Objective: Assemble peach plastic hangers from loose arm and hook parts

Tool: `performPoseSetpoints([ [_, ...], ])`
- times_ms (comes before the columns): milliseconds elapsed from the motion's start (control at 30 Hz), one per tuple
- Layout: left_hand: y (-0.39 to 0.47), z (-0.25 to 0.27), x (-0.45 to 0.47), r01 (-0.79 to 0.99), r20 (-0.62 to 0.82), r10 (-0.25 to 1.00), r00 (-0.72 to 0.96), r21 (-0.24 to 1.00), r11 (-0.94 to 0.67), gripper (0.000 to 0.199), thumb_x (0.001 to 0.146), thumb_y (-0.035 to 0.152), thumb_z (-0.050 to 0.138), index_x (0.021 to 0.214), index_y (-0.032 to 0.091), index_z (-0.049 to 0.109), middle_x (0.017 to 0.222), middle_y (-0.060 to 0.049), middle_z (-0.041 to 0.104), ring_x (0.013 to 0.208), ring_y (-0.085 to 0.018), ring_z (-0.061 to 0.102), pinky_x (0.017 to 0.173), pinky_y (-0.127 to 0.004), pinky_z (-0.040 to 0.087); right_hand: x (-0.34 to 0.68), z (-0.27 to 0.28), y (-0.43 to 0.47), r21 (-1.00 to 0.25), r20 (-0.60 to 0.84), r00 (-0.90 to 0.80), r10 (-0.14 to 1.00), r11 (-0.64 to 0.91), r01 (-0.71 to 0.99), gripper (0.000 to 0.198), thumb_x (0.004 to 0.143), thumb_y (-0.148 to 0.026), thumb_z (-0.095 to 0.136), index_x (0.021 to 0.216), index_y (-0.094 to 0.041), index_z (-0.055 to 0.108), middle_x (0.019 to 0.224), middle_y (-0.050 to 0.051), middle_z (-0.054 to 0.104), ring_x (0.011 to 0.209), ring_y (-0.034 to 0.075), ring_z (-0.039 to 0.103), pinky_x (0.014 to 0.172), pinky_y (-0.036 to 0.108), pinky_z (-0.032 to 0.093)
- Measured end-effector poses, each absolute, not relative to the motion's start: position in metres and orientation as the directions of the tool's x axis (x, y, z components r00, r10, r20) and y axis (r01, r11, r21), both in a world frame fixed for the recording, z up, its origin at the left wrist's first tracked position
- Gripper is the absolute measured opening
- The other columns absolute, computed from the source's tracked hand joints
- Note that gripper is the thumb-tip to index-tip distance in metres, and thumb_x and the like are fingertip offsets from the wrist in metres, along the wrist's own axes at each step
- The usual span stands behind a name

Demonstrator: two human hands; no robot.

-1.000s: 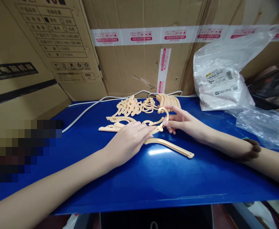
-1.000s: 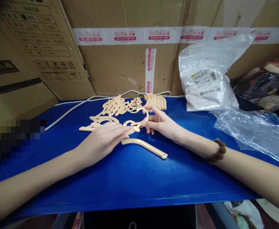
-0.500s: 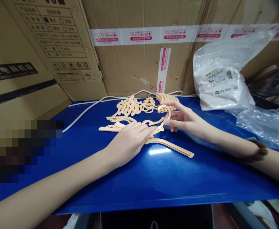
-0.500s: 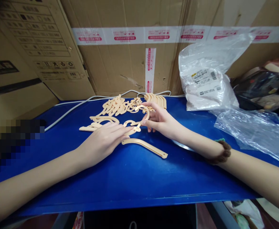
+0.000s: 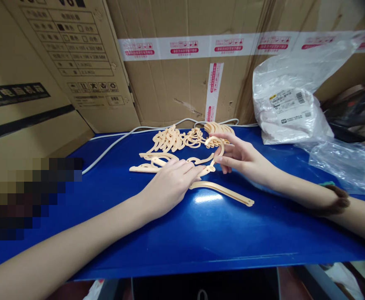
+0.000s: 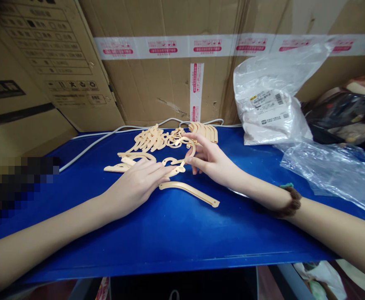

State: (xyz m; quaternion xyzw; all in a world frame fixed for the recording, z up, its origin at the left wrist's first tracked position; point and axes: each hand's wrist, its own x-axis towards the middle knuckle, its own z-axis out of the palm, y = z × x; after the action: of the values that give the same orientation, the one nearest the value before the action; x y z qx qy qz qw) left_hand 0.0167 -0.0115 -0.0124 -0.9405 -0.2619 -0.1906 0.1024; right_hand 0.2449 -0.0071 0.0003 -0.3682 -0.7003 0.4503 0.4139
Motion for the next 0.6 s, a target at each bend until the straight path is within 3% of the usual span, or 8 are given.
performPoseSetpoints([
  [600, -0.0116, -0.0144, 0.0171, 0.519, 0.463, 0.400, 0.791, -0.162, -0.839, 0.029, 0.101, 0.019, 0.036, 0.116, 0.012, 0.061, 0.097, -0.009, 0.068, 0.086, -0.022, 0.059, 0.074, -0.033, 0.040, 0.2409, -0.0038, -0.0097, -0.967, 0.167, -0.315, 0.934, 0.218, 0.134, 0.055, 0.083, -0.024, 0.065, 0.134, -0.023, 0.046, 0.075, -0.004, 0.058, 0.053, 0.010, 0.051, 0.052, 0.029, 0.041],
])
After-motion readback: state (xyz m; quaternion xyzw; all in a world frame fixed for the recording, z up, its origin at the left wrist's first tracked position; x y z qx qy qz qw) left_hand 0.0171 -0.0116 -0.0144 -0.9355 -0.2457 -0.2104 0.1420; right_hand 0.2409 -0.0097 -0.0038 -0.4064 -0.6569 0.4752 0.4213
